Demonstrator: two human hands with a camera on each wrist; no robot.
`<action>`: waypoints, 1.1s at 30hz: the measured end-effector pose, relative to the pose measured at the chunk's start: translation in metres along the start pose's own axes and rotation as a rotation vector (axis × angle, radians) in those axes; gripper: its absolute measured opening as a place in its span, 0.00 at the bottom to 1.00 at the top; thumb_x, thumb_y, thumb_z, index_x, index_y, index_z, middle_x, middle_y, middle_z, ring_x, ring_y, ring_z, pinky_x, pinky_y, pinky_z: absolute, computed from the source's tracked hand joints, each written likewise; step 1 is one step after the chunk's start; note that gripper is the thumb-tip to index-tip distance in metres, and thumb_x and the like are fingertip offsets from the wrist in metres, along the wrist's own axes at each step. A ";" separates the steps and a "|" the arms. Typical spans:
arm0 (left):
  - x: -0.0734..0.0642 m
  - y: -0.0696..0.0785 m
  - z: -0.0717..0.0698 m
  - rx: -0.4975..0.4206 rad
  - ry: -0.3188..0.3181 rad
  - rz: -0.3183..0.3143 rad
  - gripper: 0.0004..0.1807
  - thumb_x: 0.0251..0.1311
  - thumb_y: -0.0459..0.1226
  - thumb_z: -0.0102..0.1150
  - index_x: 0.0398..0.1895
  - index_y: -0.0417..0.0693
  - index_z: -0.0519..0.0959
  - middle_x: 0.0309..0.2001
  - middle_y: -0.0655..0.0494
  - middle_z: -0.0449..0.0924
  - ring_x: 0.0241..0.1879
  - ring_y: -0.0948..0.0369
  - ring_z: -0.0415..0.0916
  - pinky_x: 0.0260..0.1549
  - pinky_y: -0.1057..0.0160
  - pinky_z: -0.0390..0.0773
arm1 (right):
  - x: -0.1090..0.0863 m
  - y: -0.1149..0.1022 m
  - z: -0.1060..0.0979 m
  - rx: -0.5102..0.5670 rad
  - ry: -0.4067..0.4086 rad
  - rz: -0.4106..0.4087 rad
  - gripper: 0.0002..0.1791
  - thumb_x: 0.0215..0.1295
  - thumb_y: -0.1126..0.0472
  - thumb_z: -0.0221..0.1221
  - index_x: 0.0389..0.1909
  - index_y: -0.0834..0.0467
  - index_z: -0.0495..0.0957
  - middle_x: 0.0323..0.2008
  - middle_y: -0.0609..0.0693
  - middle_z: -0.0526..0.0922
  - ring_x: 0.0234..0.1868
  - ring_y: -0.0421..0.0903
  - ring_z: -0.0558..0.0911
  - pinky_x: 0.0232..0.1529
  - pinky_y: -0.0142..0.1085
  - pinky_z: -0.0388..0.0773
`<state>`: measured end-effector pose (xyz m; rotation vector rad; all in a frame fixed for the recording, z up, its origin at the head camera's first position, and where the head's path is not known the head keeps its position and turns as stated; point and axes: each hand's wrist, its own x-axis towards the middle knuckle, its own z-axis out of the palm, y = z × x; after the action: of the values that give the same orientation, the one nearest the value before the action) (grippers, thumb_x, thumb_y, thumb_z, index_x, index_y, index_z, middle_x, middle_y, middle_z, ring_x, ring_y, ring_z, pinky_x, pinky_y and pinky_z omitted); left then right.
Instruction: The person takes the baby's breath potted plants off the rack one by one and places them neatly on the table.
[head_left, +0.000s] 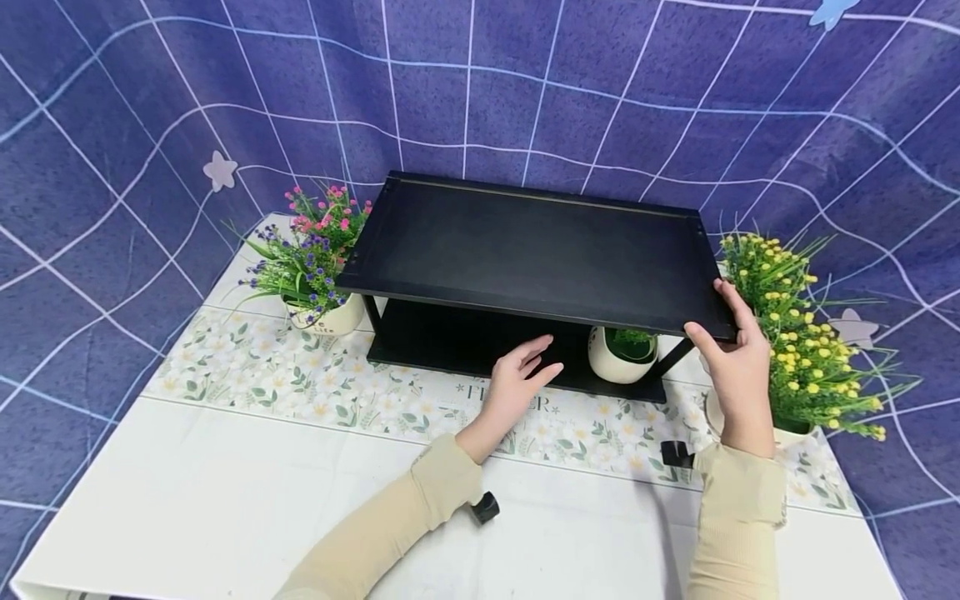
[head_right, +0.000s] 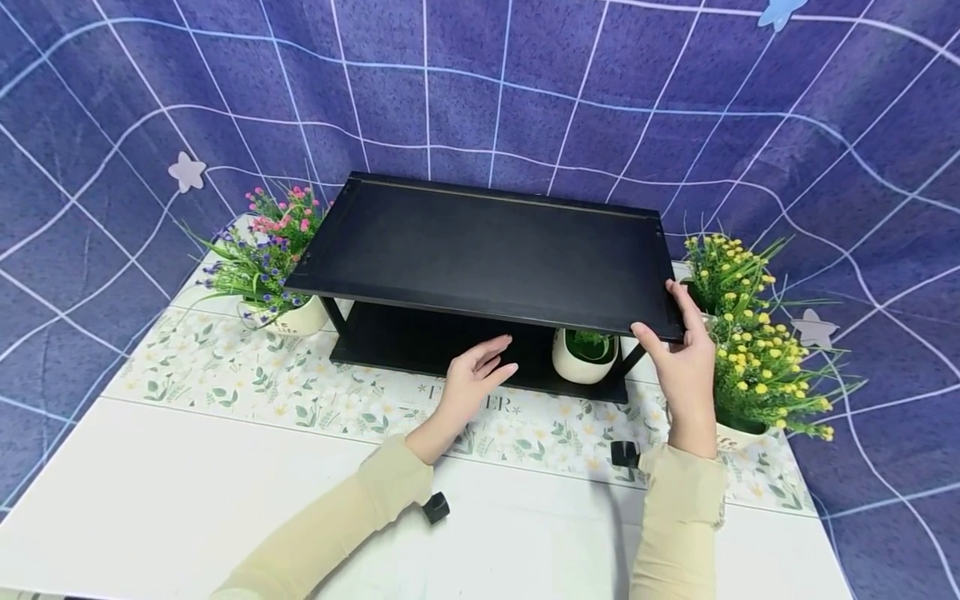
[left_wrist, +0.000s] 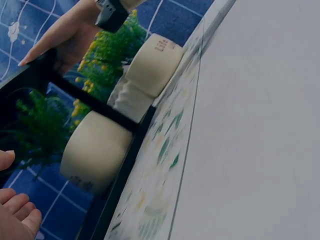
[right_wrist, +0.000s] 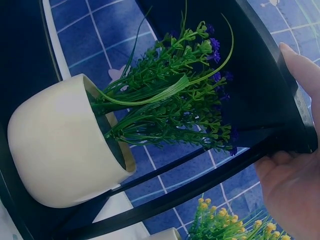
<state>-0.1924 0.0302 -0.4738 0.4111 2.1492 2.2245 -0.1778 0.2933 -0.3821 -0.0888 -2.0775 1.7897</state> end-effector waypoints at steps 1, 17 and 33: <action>0.000 -0.001 0.004 -0.003 -0.004 -0.002 0.27 0.60 0.32 0.63 0.64 0.37 0.72 0.65 0.43 0.72 0.67 0.50 0.68 0.65 0.55 0.70 | 0.000 0.000 0.000 0.009 0.001 0.001 0.37 0.61 0.69 0.62 0.72 0.53 0.63 0.71 0.46 0.65 0.73 0.42 0.64 0.52 0.15 0.71; -0.001 -0.014 0.071 0.241 0.121 -0.016 0.35 0.58 0.39 0.66 0.70 0.49 0.66 0.69 0.51 0.67 0.69 0.53 0.65 0.64 0.55 0.72 | 0.001 0.000 -0.001 -0.020 0.001 0.011 0.37 0.62 0.67 0.62 0.72 0.52 0.61 0.72 0.45 0.64 0.72 0.42 0.64 0.51 0.14 0.71; 0.000 -0.024 0.099 0.323 0.118 0.138 0.30 0.58 0.38 0.66 0.66 0.51 0.71 0.71 0.50 0.65 0.71 0.56 0.62 0.65 0.59 0.70 | 0.002 0.002 0.000 0.033 0.004 0.010 0.37 0.61 0.69 0.63 0.71 0.53 0.63 0.72 0.46 0.65 0.71 0.41 0.66 0.51 0.15 0.72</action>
<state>-0.1765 0.1280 -0.4956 0.4586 2.6294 2.0105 -0.1799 0.2945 -0.3833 -0.0936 -2.0470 1.8277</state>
